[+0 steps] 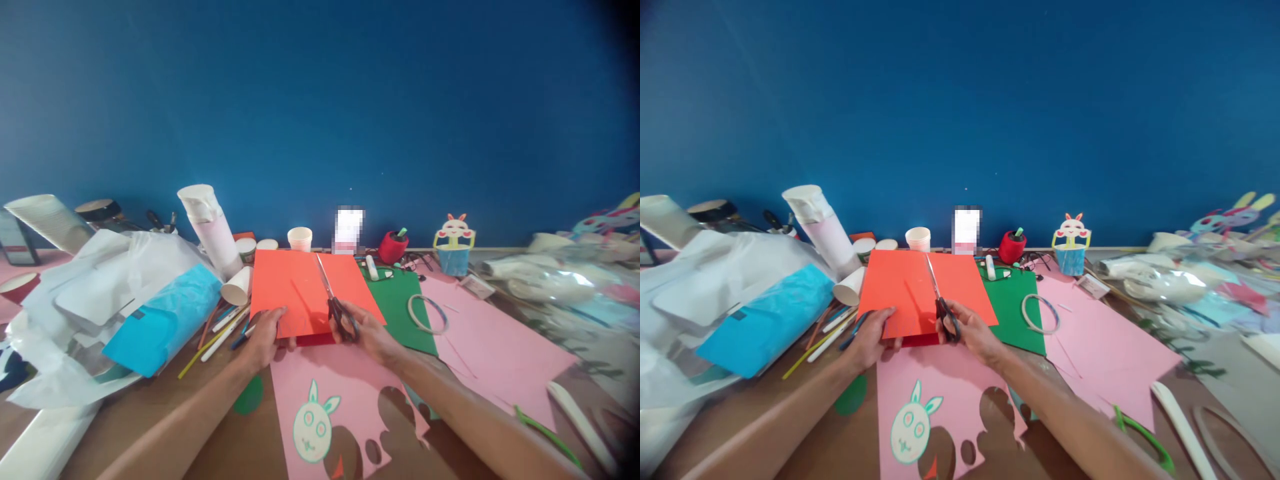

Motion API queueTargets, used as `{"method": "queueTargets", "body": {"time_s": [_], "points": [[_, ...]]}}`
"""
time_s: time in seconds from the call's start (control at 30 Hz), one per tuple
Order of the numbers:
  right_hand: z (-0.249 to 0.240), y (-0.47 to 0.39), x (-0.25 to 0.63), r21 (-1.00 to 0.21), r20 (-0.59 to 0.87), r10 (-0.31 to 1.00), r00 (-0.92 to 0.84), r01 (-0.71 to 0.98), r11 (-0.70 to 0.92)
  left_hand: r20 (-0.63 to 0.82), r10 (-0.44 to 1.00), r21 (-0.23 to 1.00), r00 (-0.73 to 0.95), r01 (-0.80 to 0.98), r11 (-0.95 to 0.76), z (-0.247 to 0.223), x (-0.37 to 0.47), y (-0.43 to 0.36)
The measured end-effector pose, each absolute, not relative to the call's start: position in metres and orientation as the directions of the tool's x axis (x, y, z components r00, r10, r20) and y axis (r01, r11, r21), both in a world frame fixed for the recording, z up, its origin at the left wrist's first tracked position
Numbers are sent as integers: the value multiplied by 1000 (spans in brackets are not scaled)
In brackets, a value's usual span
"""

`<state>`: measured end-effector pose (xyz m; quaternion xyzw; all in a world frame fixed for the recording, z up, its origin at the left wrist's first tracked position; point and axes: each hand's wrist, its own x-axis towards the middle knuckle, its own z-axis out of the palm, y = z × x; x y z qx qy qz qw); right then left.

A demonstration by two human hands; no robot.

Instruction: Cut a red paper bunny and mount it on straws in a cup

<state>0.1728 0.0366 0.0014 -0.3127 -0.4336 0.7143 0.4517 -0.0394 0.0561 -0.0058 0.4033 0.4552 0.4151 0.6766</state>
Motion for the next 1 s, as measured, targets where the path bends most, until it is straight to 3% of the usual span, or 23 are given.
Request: {"method": "queueTargets", "body": {"time_s": [0.1, 0.37, 0.57, 0.73, 0.9, 1.0], "points": [[0, 16, 166, -900, -2, 888, -459, -387, -202, -260, 932, 932, 252, -186, 310, -4, -40, 53], [-5, -29, 160, -879, -30, 854, -519, -394, -270, -241, 943, 939, 229, -191, 287, 3, -37, 50], [-12, -54, 146, -798, -179, 776, -605, -372, -474, -248, 946, 946, 209, -158, 283, 4, -37, 49], [-13, -69, 136, -694, -283, 721, -632, -384, -609, -358, 918, 921, 173, -97, 377, 5, -34, 49], [-5, -75, 133, -651, -365, 682, -633, -350, -674, -376, 916, 913, 140, -114, 392, 5, -32, 51], [-2, -72, 127, -681, -367, 737, -567, -376, -628, -373, 919, 916, 130, -108, 387, 1, -34, 51]]}}
